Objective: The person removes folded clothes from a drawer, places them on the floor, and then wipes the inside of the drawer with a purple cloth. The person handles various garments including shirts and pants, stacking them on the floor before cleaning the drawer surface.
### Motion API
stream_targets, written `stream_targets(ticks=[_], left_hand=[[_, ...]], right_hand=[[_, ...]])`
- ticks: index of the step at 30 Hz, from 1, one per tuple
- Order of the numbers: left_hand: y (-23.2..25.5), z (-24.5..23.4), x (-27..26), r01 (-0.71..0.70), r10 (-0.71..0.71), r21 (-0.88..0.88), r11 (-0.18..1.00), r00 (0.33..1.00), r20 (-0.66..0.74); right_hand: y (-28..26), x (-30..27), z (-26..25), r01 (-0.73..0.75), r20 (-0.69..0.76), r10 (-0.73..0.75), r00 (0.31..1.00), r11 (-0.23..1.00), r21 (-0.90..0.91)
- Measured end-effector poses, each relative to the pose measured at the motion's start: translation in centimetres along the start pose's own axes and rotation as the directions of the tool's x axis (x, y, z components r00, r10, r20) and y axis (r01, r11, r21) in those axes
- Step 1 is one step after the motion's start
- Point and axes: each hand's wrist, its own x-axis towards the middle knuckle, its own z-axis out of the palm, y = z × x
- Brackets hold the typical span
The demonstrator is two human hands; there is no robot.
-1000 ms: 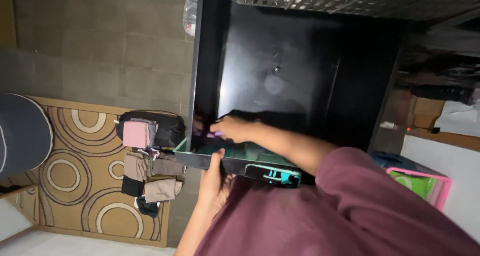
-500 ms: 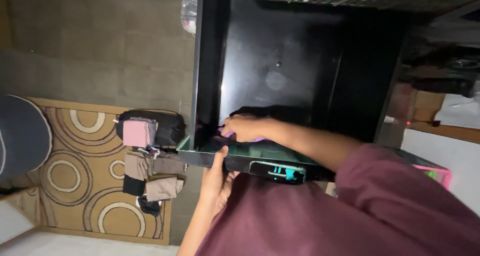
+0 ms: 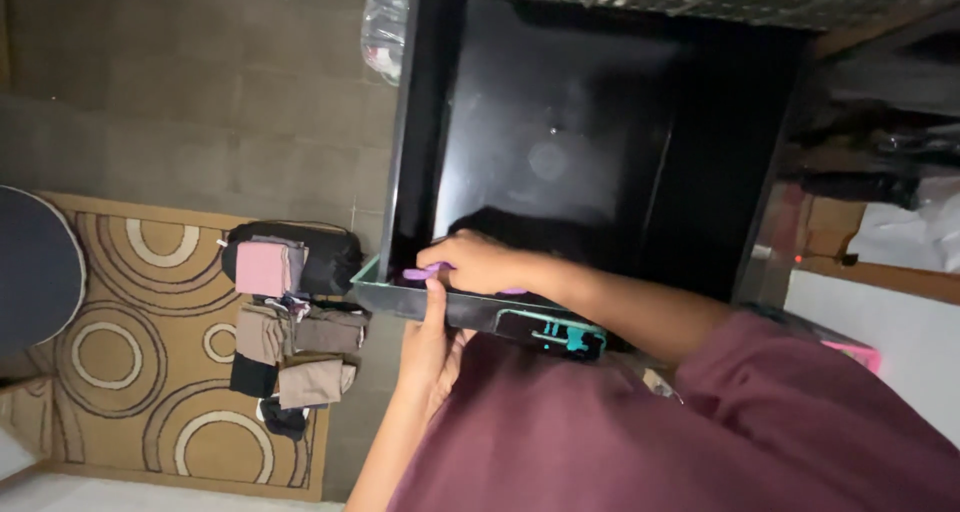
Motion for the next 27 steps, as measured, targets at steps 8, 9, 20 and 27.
stream_targets(ticks=[8,9,20,27], left_hand=[[-1.2,-2.8,0.9,0.061,-0.048,-0.084,0.995,0.988,0.149],[-1.2,-2.6,0.6,0.057,-0.049,-0.052,0.997,0.989,0.142],[0.8,-1.4,-1.3,0.158,-0.157,-0.003,0.987,0.981,0.111],[1.3,-1.7,-1.0,0.212,-0.21,0.015,0.977,0.949,0.235]], right_hand=[[-9.3,-0.9,-11.7,0.362,-0.161,-0.341,0.926,0.922,0.133],[-11.5,-0.9,-12.6,0.539,-0.328,-0.586,0.741,0.811,-0.229],[-7.2,0.5,-10.8,0.338,-0.249,-0.439,0.864,0.87,-0.36],[3.9,-0.1,-3.5,0.071,-0.159,-0.16,0.974,0.885,-0.46]])
